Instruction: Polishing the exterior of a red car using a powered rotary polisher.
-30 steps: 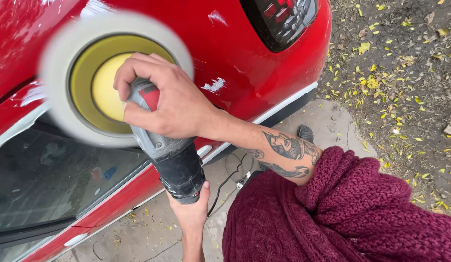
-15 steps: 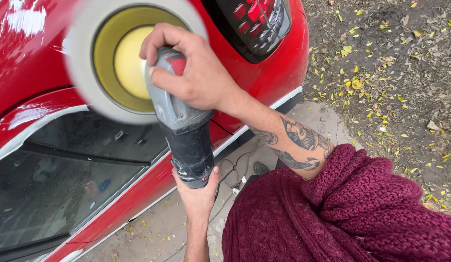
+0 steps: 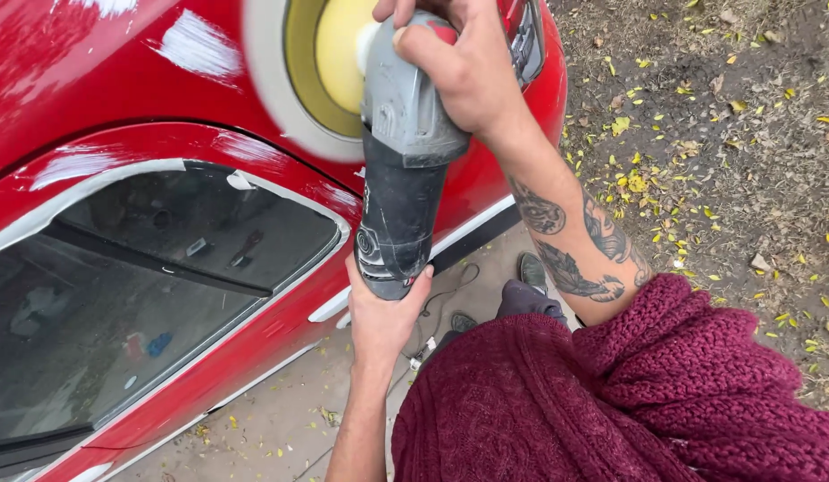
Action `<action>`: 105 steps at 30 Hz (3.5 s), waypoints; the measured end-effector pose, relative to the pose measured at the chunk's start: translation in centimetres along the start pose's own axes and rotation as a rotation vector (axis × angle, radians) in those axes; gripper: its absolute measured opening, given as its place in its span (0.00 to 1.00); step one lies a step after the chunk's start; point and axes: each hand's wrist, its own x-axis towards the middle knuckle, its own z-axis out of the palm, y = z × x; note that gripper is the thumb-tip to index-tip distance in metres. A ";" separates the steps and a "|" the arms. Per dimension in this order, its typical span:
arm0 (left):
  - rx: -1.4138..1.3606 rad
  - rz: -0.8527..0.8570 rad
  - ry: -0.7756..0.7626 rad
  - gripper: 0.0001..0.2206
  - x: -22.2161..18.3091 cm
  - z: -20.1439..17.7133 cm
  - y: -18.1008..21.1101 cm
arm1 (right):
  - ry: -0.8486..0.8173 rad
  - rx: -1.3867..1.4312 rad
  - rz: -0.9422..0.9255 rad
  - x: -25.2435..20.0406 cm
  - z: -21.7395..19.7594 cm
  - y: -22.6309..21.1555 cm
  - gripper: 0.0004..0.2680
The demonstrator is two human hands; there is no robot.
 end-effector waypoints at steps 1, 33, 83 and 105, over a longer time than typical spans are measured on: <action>-0.002 0.008 -0.005 0.33 0.0 -0.4 -0.7 | 0.004 -0.006 -0.006 0.0 0.7 -0.2 0.04; -0.161 0.150 0.281 0.34 -3.6 -1.6 -6.1 | -0.116 -0.041 -0.060 -3.5 10.4 -4.4 0.10; -0.104 0.158 0.344 0.34 -3.6 2.6 -4.2 | -0.150 -0.040 -0.088 -1.5 6.7 -5.3 0.10; 0.346 -0.276 -0.033 0.36 -4.1 2.4 -7.4 | 0.244 -0.038 0.198 -16.4 -0.1 5.8 0.10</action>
